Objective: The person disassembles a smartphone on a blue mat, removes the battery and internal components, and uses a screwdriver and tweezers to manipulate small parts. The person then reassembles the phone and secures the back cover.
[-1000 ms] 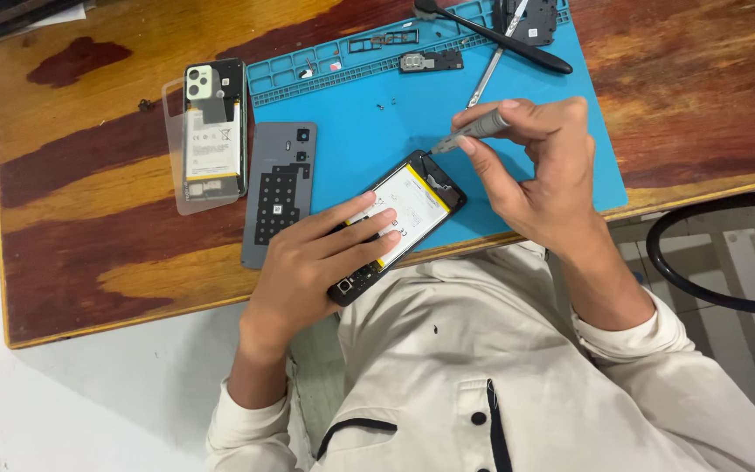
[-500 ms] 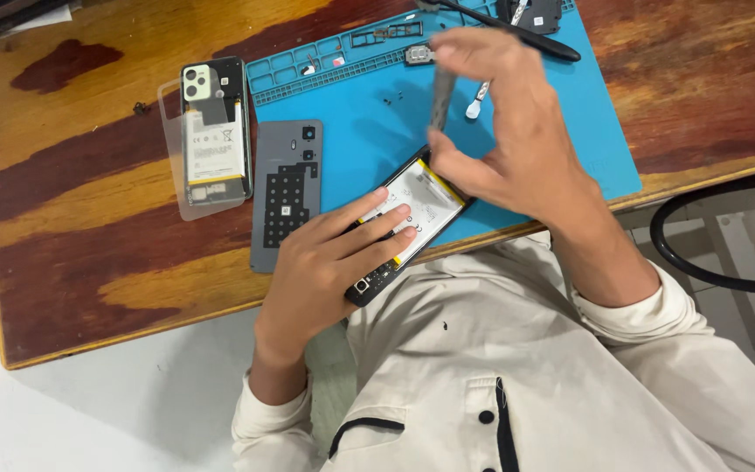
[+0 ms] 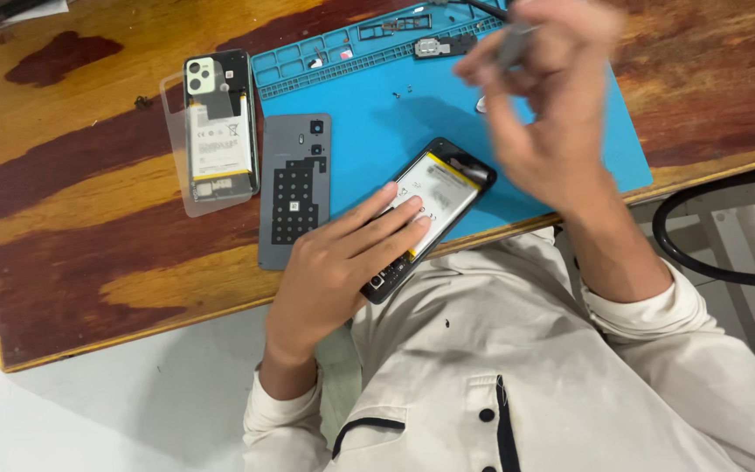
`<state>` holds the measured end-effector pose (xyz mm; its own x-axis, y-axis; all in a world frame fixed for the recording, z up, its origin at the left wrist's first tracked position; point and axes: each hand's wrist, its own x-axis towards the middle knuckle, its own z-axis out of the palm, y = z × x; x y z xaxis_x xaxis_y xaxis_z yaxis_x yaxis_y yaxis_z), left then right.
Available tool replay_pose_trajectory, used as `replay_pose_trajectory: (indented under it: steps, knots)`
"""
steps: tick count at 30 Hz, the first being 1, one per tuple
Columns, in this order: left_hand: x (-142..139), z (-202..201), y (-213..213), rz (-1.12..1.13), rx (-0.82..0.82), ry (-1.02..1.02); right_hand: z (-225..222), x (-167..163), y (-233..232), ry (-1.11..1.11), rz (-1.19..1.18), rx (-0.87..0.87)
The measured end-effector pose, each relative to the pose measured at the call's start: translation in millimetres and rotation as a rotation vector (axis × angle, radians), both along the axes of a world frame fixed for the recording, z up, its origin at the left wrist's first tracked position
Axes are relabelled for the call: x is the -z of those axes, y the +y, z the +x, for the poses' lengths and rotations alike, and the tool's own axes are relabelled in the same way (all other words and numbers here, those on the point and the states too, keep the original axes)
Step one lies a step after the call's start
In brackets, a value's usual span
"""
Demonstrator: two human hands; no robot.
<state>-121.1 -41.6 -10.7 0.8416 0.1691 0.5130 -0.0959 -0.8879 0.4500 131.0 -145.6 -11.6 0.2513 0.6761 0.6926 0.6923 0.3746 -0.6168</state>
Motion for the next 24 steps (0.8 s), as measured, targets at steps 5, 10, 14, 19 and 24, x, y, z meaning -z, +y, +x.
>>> replay_pose_trajectory:
  steps: [5, 10, 14, 19, 24]
  knots:
    - [6.9, 3.4, -11.8, -1.047, -0.15, -0.21, 20.1, 0.8, -28.7, 0.17, 0.059, 0.01]
    - [10.1, 11.6, -16.0, -1.886, -0.259, -0.394, 23.2, -7.9, -29.6, 0.171, -0.194, 0.003]
    - [13.9, 18.7, -28.9, -1.977, -0.203, -0.399, 14.6, -13.2, -13.6, 0.0, -0.372, 0.15]
    - [17.8, 19.7, -27.2, -1.918, -0.218, -0.476, 10.9, -20.2, -9.7, 0.129, -0.337, 0.121]
    - [19.5, 18.7, -29.1, -1.882, -0.242, -0.43, 10.4, -25.4, -8.8, 0.096, -0.318, 0.14]
